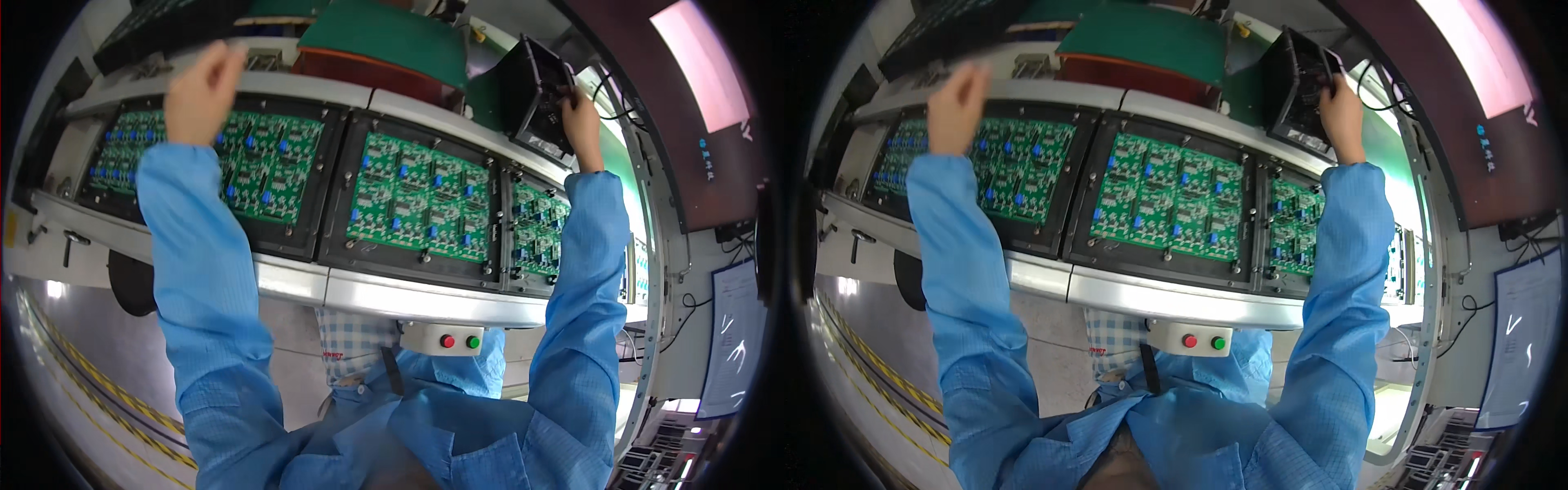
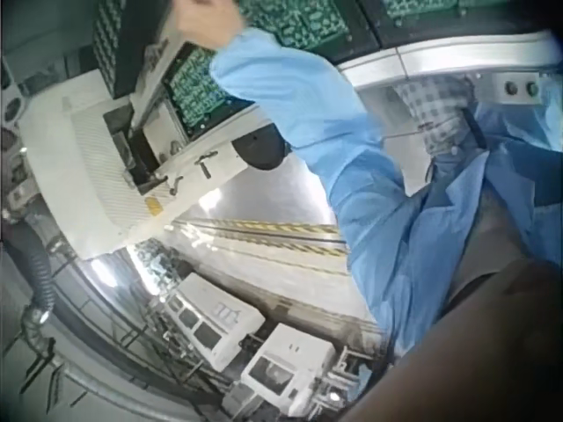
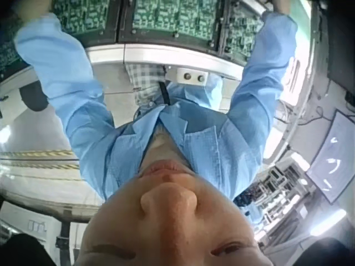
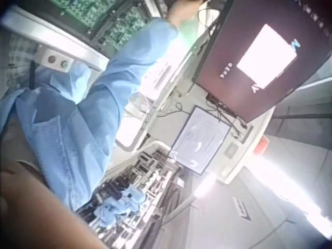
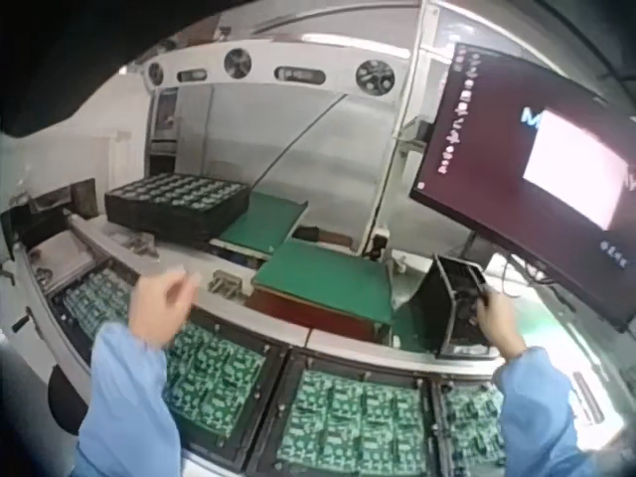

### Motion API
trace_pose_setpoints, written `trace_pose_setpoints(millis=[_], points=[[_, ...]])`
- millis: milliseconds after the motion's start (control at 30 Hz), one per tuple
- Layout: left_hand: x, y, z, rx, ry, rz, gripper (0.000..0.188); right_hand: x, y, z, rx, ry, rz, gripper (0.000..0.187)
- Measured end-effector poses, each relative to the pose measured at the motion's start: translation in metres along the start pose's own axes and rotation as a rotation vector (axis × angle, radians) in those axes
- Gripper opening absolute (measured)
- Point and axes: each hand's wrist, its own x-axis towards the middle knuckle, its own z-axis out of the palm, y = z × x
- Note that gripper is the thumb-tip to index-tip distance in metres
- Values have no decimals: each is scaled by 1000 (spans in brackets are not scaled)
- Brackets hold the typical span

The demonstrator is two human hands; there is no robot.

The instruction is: The person retrieves electronic components from a bin and inserts them into circuit boards by hand, presses the components with a handheld tool, and slides the board trays along the conveyor line.

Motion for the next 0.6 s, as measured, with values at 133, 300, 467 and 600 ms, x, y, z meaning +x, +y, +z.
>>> trace_pose_setpoints(millis=[133, 300, 467, 600], points=[[-52, 109, -21, -237, -507, 311, 12, 2, 35, 33, -46, -172, 80, 37], [-134, 164, -20, -49, -824, 739, 27, 15, 36, 48, -187, -403, 62, 44], [-154, 190, -7, 87, -737, 855, 18, 14, 32, 34, -246, -332, 77, 42], [-156, 189, -8, -31, -840, 713, 27, -2, 19, 33, -199, -226, 97, 19]])
